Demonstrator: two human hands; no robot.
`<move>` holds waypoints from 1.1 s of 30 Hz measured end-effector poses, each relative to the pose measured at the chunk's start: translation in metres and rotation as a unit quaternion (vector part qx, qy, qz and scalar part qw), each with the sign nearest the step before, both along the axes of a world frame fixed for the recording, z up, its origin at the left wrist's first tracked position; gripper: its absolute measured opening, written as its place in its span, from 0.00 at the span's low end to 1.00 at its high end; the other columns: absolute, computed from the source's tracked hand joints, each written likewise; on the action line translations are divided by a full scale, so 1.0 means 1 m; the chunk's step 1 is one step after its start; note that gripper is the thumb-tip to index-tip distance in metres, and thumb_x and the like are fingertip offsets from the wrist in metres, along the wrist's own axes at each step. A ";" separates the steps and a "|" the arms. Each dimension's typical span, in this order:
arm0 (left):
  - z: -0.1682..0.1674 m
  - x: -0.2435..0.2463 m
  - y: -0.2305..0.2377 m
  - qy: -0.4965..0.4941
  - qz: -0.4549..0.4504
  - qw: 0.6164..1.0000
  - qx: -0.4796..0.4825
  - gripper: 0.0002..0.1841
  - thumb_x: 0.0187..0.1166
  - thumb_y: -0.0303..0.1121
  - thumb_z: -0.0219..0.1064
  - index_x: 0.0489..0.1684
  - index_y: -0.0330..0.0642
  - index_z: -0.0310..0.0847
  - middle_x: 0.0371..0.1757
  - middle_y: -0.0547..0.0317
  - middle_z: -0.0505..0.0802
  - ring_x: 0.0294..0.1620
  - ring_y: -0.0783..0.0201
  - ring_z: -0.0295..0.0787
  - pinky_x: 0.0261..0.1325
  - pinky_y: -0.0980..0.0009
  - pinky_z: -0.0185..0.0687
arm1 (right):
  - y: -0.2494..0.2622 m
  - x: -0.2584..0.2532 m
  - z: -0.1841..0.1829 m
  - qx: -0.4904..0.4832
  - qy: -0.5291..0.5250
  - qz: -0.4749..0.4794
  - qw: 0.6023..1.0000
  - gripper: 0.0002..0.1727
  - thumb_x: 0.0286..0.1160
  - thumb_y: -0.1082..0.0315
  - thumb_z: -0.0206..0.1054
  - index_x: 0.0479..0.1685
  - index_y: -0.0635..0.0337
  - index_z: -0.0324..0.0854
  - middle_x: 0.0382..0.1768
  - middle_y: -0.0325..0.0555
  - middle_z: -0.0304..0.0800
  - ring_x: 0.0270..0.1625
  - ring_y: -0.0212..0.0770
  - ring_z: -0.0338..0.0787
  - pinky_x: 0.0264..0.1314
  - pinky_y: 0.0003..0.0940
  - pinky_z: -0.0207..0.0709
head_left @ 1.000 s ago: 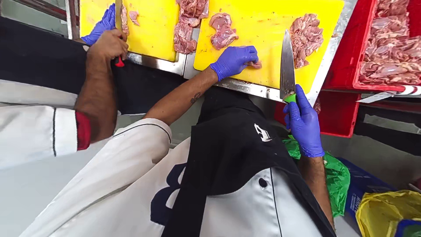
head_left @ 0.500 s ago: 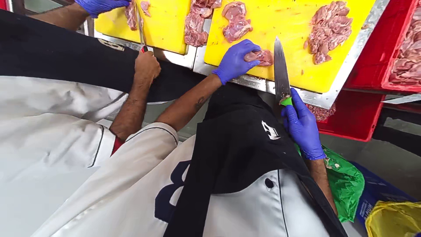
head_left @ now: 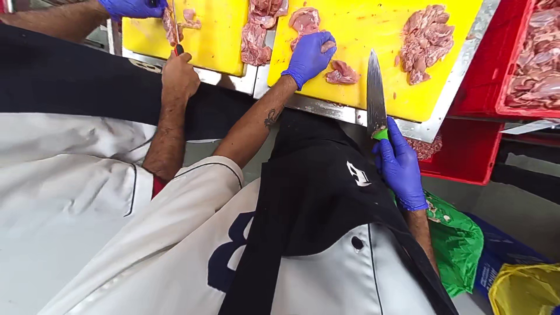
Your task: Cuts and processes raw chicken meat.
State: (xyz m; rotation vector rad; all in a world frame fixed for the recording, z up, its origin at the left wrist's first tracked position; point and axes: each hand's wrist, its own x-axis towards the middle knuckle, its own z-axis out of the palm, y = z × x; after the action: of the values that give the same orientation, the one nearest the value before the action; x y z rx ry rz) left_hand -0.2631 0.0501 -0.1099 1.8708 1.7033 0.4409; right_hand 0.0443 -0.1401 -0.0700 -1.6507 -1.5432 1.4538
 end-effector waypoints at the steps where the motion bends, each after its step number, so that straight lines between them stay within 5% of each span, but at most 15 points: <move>1: 0.001 -0.001 -0.001 -0.023 -0.009 1.000 0.016 0.13 0.80 0.39 0.67 0.55 0.46 0.91 0.50 0.56 0.97 0.55 0.63 0.93 0.65 0.60 0.85 | -0.001 0.001 0.000 0.000 0.001 -0.002 1.000 0.29 0.93 0.61 0.48 0.93 0.45 0.59 0.35 0.36 0.88 0.19 0.30 0.78 0.18 0.28 0.76; 5: 0.005 0.001 -0.003 -0.006 -0.215 0.976 0.012 0.23 0.76 0.35 0.73 0.72 0.49 0.86 0.71 0.54 0.90 0.76 0.56 0.83 0.82 0.54 0.74 | -0.001 0.004 0.003 -0.002 0.009 -0.014 1.000 0.29 0.93 0.61 0.49 0.93 0.44 0.60 0.34 0.36 0.88 0.19 0.30 0.79 0.18 0.27 0.75; 10: 0.014 0.018 0.018 0.099 -0.334 0.937 -0.008 0.14 0.81 0.39 0.64 0.58 0.46 0.89 0.57 0.49 0.93 0.63 0.46 0.90 0.64 0.42 0.83 | 0.001 0.008 0.012 0.004 0.006 -0.025 1.000 0.29 0.93 0.61 0.49 0.93 0.46 0.60 0.35 0.37 0.88 0.18 0.29 0.78 0.17 0.25 0.74; 13: 0.022 0.027 0.017 -0.007 -0.272 0.962 0.009 0.16 0.83 0.41 0.63 0.52 0.39 0.90 0.45 0.49 0.96 0.51 0.53 0.93 0.59 0.52 0.85 | 0.002 0.015 0.021 0.022 0.003 -0.042 0.999 0.29 0.93 0.62 0.50 0.93 0.47 0.59 0.36 0.37 0.88 0.19 0.30 0.78 0.17 0.26 0.75; 16: 0.025 0.044 0.003 -0.034 -0.145 0.989 0.018 0.22 0.86 0.48 0.60 0.33 0.38 0.88 0.28 0.53 0.89 0.33 0.58 0.88 0.41 0.56 0.81 | 0.008 0.011 0.034 0.054 0.010 -0.075 0.996 0.30 0.93 0.63 0.50 0.93 0.49 0.57 0.36 0.36 0.88 0.18 0.29 0.78 0.16 0.25 0.75; 22: 0.005 0.052 -0.026 0.010 -0.059 0.995 -0.079 0.20 0.81 0.47 0.61 0.28 0.40 0.87 0.30 0.52 0.90 0.37 0.54 0.89 0.43 0.50 0.82 | 0.009 -0.023 0.010 0.047 -0.027 -0.026 0.998 0.29 0.93 0.59 0.49 0.93 0.42 0.59 0.38 0.39 0.90 0.20 0.33 0.81 0.22 0.34 0.81; 27: 0.004 0.041 -0.031 0.039 -0.052 0.995 -0.082 0.20 0.82 0.48 0.61 0.27 0.41 0.85 0.28 0.52 0.88 0.35 0.53 0.88 0.39 0.50 0.81 | 0.000 -0.025 -0.012 0.066 -0.103 0.038 0.992 0.29 0.93 0.59 0.49 0.92 0.43 0.62 0.37 0.38 0.90 0.27 0.30 0.84 0.33 0.31 0.82; 30: 0.004 0.042 -0.035 0.073 -0.063 0.992 -0.075 0.20 0.83 0.47 0.59 0.32 0.40 0.86 0.33 0.49 0.91 0.42 0.50 0.92 0.44 0.48 0.84 | -0.005 -0.025 -0.003 0.097 -0.182 0.068 0.976 0.29 0.92 0.60 0.48 0.92 0.46 0.62 0.38 0.46 0.92 0.35 0.39 0.89 0.45 0.41 0.84; 33: 0.004 0.040 -0.038 0.065 -0.064 0.994 -0.068 0.19 0.83 0.45 0.59 0.33 0.39 0.85 0.34 0.49 0.91 0.41 0.50 0.92 0.44 0.49 0.84 | -0.010 -0.033 0.006 0.105 -0.219 0.092 0.966 0.29 0.91 0.61 0.48 0.92 0.49 0.62 0.40 0.52 0.94 0.36 0.48 0.91 0.45 0.49 0.84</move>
State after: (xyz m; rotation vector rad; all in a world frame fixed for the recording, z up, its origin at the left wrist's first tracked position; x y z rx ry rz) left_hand -0.2231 0.0122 -0.1061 1.9307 1.6390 0.1519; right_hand 0.0110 -0.1500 -0.0636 -1.8181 -2.0581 0.9980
